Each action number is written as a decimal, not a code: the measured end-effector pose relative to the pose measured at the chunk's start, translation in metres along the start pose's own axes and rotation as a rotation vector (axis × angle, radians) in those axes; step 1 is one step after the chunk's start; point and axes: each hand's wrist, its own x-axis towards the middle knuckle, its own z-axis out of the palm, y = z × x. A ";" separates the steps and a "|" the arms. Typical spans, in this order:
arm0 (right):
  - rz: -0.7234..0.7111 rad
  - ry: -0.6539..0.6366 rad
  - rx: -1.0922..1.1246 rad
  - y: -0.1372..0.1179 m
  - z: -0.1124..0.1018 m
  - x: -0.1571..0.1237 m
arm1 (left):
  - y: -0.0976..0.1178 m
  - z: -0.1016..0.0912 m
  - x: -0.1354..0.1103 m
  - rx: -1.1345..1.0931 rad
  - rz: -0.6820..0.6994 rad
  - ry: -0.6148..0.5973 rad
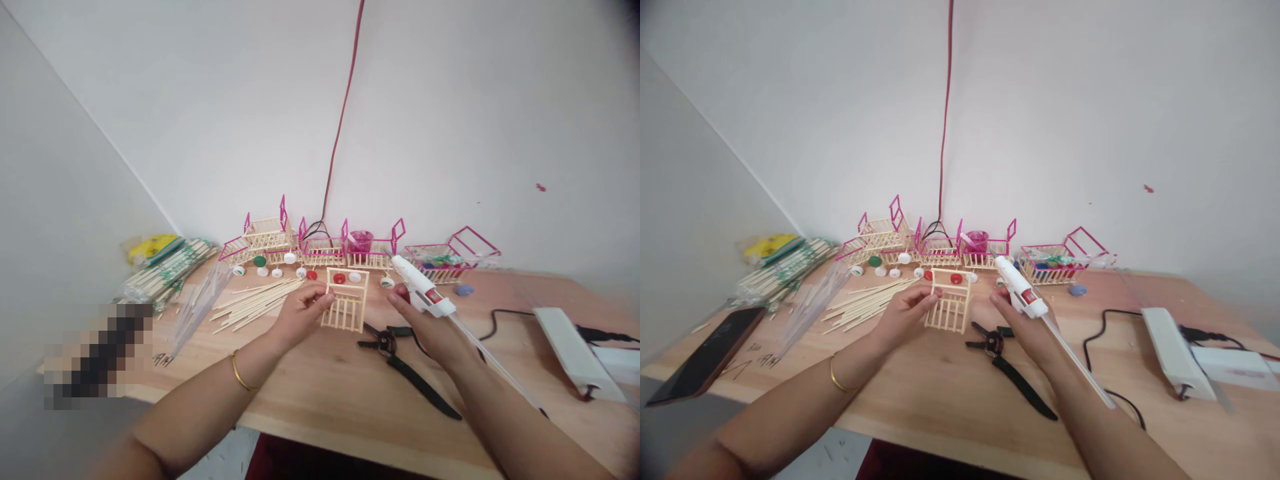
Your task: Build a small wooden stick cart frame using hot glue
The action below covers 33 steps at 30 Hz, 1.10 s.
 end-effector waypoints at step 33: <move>-0.124 -0.290 0.153 0.006 0.011 -0.015 | 0.014 -0.012 0.001 -0.706 -0.378 -0.264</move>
